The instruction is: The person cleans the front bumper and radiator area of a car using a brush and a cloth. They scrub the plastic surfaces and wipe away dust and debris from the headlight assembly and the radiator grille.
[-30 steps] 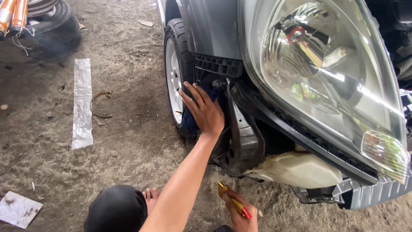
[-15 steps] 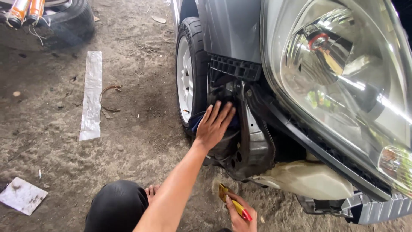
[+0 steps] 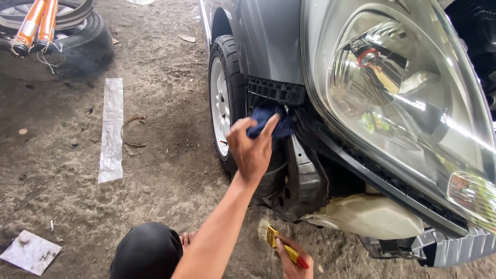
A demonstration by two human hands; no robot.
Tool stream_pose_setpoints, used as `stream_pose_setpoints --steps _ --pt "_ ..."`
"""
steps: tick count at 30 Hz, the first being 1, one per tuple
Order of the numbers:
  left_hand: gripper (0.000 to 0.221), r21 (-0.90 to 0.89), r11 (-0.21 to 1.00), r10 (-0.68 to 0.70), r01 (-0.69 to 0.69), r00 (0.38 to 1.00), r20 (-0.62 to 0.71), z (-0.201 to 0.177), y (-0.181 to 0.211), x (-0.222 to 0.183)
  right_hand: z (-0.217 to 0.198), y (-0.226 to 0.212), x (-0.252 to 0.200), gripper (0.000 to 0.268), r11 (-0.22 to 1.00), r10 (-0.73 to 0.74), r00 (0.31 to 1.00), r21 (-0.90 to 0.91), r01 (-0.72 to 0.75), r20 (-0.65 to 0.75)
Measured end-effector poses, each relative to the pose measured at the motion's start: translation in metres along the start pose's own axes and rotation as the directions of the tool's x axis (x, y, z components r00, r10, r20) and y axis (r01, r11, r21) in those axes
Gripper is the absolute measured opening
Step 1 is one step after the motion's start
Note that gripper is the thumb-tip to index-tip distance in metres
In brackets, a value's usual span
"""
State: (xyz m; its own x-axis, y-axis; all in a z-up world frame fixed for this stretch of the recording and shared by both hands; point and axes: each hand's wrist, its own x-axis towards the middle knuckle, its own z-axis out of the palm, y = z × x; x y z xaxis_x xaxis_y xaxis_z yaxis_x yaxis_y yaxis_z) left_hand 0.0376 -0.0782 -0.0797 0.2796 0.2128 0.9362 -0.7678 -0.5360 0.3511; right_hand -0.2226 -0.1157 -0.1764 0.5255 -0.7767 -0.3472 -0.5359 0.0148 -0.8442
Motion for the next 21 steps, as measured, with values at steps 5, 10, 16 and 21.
stream_pose_setpoints --steps 5,10,16,21 --pt "0.053 -0.092 0.967 0.242 -0.239 0.970 0.027 0.032 -0.018 0.054 0.008 0.028 0.004 0.026 0.957 -0.286 0.947 0.087 0.276 0.147" --pt "0.040 -0.261 0.960 0.148 -0.097 0.972 0.184 0.025 -0.077 0.026 0.012 0.023 0.003 0.029 0.979 -0.200 0.968 0.052 0.195 0.150" --pt "0.040 -0.536 0.838 0.049 0.100 0.965 0.258 0.041 -0.037 0.036 0.009 0.012 0.005 0.027 0.959 -0.284 0.934 0.079 0.274 0.215" --pt "0.031 -0.175 0.984 0.025 0.034 0.946 0.322 0.038 -0.044 0.025 0.006 -0.026 -0.030 0.027 0.972 0.022 0.991 0.230 -0.052 0.133"
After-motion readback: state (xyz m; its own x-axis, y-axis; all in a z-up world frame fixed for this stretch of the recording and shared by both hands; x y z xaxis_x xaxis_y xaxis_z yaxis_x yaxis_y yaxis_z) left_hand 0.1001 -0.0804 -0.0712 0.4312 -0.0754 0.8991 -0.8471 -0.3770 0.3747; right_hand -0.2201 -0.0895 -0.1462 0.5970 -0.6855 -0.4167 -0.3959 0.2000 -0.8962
